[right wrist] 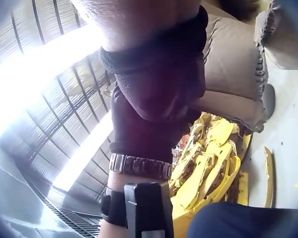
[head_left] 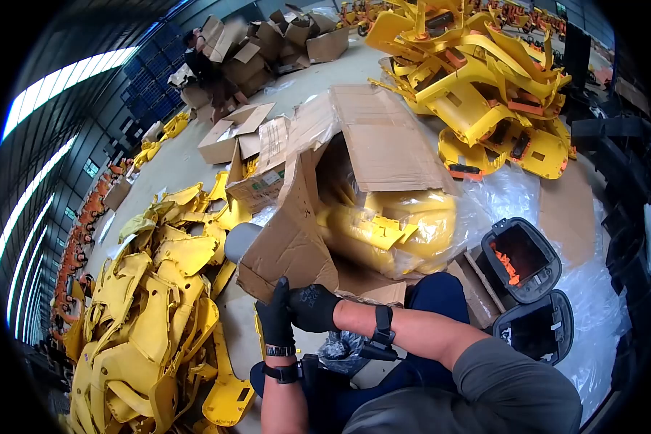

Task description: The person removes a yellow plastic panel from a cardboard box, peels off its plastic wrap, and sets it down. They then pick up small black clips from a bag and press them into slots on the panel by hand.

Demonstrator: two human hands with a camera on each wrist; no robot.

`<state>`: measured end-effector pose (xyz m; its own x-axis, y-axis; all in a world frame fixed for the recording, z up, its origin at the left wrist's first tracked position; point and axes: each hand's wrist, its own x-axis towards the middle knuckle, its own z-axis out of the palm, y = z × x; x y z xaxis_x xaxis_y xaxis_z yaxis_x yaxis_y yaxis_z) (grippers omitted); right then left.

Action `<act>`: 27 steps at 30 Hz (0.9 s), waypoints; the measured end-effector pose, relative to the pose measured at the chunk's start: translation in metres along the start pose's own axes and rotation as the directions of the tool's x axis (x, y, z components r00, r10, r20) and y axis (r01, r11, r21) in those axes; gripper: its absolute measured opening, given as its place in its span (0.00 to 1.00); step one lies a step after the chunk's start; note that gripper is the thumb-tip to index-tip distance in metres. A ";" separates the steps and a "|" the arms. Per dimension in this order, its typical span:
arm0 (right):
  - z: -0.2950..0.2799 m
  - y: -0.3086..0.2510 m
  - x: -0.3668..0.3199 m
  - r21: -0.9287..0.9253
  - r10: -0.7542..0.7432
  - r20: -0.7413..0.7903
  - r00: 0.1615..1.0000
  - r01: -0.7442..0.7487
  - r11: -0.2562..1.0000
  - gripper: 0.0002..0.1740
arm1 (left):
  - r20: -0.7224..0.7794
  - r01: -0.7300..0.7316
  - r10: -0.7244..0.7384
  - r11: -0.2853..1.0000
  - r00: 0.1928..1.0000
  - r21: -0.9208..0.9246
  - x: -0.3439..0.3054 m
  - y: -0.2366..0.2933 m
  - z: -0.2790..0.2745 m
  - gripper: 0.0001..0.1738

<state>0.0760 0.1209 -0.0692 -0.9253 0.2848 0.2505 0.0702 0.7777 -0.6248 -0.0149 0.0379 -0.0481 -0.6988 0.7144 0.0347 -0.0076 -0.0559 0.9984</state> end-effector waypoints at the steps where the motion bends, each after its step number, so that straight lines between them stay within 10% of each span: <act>1: 0.003 -0.001 -0.001 -0.022 -0.001 0.046 0.999 0.002 1.000 0.13 | -0.080 -0.044 0.044 0.999 0.996 0.006 0.002 -0.017 -0.010 0.34; 3: 0.016 -0.002 -0.011 0.046 -0.051 0.064 0.997 0.048 0.998 0.15 | -0.223 -0.104 0.110 0.994 0.969 0.040 -0.003 -0.073 -0.040 0.33; 5: 0.046 0.008 -0.022 -0.147 -0.090 0.251 0.964 0.130 0.981 0.22 | -0.264 0.338 -0.440 0.872 0.858 -0.355 -0.040 -0.101 -0.054 0.32; 7: 0.076 0.023 -0.035 -0.154 -0.138 0.352 0.926 0.203 0.967 0.25 | -0.162 0.491 -0.622 0.729 0.766 -0.477 -0.063 -0.136 -0.062 0.33; 9: 0.090 0.030 -0.042 -0.137 -0.093 0.448 0.889 0.172 0.976 0.27 | -0.072 0.562 -0.602 0.776 0.795 -0.288 -0.075 -0.172 -0.068 0.35; 11: 0.079 0.037 -0.047 0.012 -0.114 0.311 0.943 0.116 0.993 0.28 | 0.033 0.394 -0.426 0.861 0.904 0.322 -0.078 -0.198 -0.070 0.36; 12: 0.058 0.039 -0.047 -0.060 -0.135 0.186 0.973 0.149 0.987 0.29 | 0.066 0.421 -0.470 0.837 0.880 0.350 -0.077 -0.206 -0.069 0.37; 13: 0.037 0.042 -0.047 -0.136 -0.170 0.062 0.984 0.177 0.975 0.30 | 0.163 0.787 -0.775 0.574 0.611 -0.224 -0.072 -0.214 -0.064 0.40; 14: 0.021 0.055 -0.044 -0.250 -0.144 -0.087 0.986 0.118 0.961 0.33 | 0.170 0.811 -0.811 0.494 0.560 -0.314 -0.077 -0.205 -0.047 0.44; 17: -0.014 0.113 -0.040 -0.377 0.166 -0.287 0.944 -0.270 0.886 0.46 | 0.347 0.884 -0.818 0.460 0.459 -0.086 -0.095 -0.174 -0.013 0.55; 18: -0.032 0.124 -0.037 -0.183 0.439 0.005 0.899 -0.430 0.884 0.51 | 0.436 0.915 -0.836 0.399 0.335 0.061 -0.096 -0.173 -0.012 0.59; 19: -0.017 0.157 -0.036 0.087 0.437 0.324 0.839 -0.486 0.870 0.51 | 0.419 0.889 -0.840 0.435 0.344 0.144 -0.103 -0.172 -0.006 0.61; 25: -0.052 0.190 -0.030 0.026 0.502 0.394 0.769 -0.556 0.831 0.36 | 0.500 0.761 -0.780 0.568 0.375 0.313 -0.111 -0.154 -0.023 0.49; 27: -0.071 0.238 -0.036 0.197 0.367 0.287 0.885 -0.430 0.881 0.30 | 0.504 0.763 -0.753 0.597 0.425 0.249 -0.113 -0.147 -0.024 0.48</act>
<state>0.1526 0.3357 -0.1749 -0.8997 0.3770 -0.2200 0.3862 0.4525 -0.8038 0.0477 -0.0515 -0.1994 0.0692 0.6965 -0.7142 -0.3597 0.6852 0.6334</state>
